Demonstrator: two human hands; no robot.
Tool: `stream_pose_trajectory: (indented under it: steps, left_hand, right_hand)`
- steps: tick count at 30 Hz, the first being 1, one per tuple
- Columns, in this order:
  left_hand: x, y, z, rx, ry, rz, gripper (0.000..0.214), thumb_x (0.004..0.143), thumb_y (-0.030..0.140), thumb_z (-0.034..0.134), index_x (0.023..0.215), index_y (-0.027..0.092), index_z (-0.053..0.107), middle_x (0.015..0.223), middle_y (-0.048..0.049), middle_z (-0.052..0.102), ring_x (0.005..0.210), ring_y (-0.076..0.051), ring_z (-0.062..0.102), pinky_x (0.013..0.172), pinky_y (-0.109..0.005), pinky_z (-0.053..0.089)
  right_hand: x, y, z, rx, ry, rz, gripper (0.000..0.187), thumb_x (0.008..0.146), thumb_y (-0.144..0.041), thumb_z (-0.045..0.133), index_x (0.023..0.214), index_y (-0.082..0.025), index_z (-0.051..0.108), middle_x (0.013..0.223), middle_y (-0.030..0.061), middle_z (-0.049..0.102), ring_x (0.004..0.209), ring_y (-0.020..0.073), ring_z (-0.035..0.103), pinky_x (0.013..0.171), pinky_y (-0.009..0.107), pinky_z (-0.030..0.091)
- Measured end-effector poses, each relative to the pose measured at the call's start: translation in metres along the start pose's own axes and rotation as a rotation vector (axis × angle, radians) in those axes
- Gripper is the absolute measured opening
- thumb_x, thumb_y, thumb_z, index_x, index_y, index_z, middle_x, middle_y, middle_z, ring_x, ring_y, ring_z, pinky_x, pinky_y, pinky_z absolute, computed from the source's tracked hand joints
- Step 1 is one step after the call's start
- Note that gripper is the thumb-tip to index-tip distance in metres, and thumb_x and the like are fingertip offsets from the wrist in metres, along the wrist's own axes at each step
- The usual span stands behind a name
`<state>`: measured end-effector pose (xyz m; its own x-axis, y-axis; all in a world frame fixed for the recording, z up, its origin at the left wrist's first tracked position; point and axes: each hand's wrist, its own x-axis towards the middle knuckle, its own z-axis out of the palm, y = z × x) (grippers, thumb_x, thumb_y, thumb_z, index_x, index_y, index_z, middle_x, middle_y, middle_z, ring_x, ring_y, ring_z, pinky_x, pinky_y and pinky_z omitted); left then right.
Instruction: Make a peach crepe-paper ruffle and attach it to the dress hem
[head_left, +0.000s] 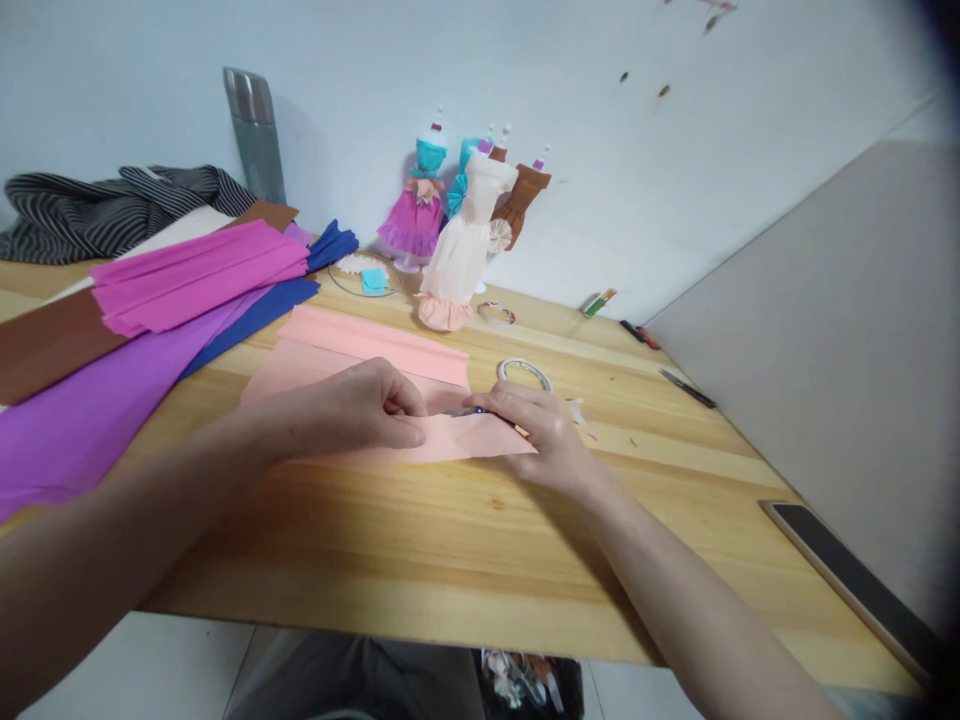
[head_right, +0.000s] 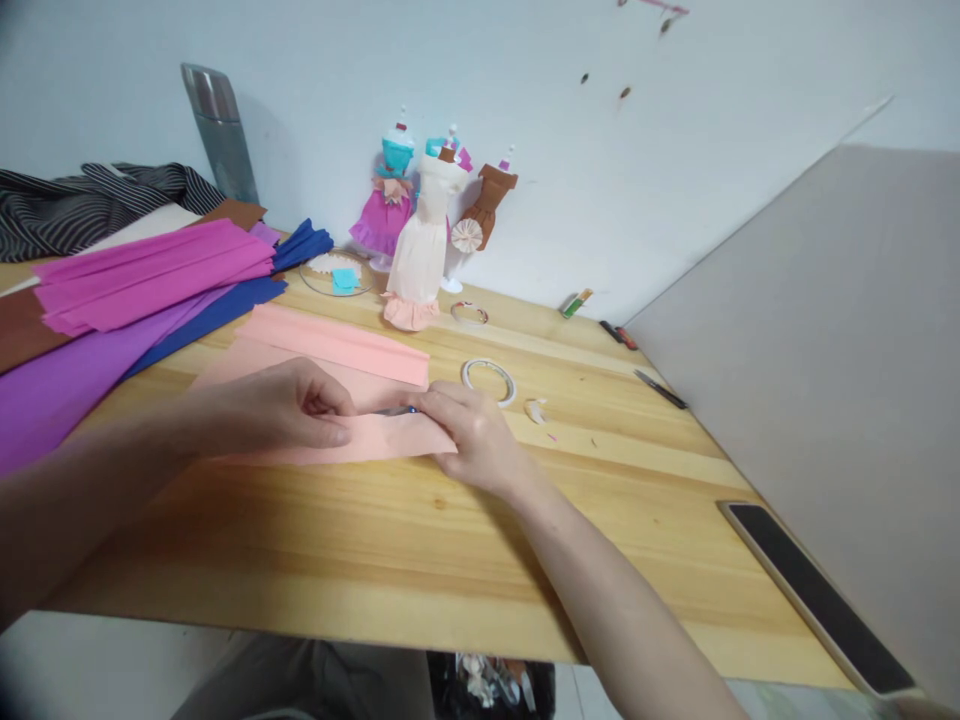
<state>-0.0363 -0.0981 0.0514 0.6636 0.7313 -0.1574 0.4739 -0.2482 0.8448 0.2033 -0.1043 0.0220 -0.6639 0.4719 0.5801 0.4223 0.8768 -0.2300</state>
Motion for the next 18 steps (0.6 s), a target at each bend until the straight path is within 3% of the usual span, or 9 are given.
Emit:
stream_pose_trajectory:
  steps: [5,11,18]
  left_hand:
    - [-0.0007,0.0016,0.0011,-0.036,-0.018,0.004,0.012,0.067,0.019,0.047,0.059,0.015,0.055,0.055,0.005,0.033,0.051,-0.008,0.027,0.048,-0.025,0.016]
    - [-0.0005,0.004,0.0026,-0.054,-0.053,0.074,0.019,0.066,0.015,0.043,0.052,0.018,0.03,0.057,0.005,0.02,0.056,-0.008,0.018,0.052,-0.027,0.013]
    - [-0.0004,0.0066,0.0029,0.011,-0.045,0.066,0.02,0.066,0.015,0.042,0.053,0.018,0.027,0.059,0.0044,0.018,0.057,-0.009,0.017,0.053,-0.028,0.011]
  right_hand:
    - [-0.0011,-0.0002,0.0041,0.03,0.028,0.003,0.028,0.079,-0.01,0.052,0.104,-0.017,0.062,0.071,0.0044,0.06,0.06,0.0139,0.053,0.052,0.025,0.04]
    - [0.0003,-0.0024,0.005,0.047,0.035,-0.012,0.028,0.08,-0.008,0.051,0.105,-0.017,0.061,0.07,0.004,0.06,0.059,0.0133,0.053,0.053,0.024,0.041]
    - [0.0009,-0.0036,0.0039,0.026,0.028,-0.031,0.027,0.081,-0.009,0.05,0.105,-0.017,0.061,0.07,0.004,0.059,0.058,0.0129,0.052,0.052,0.023,0.04]
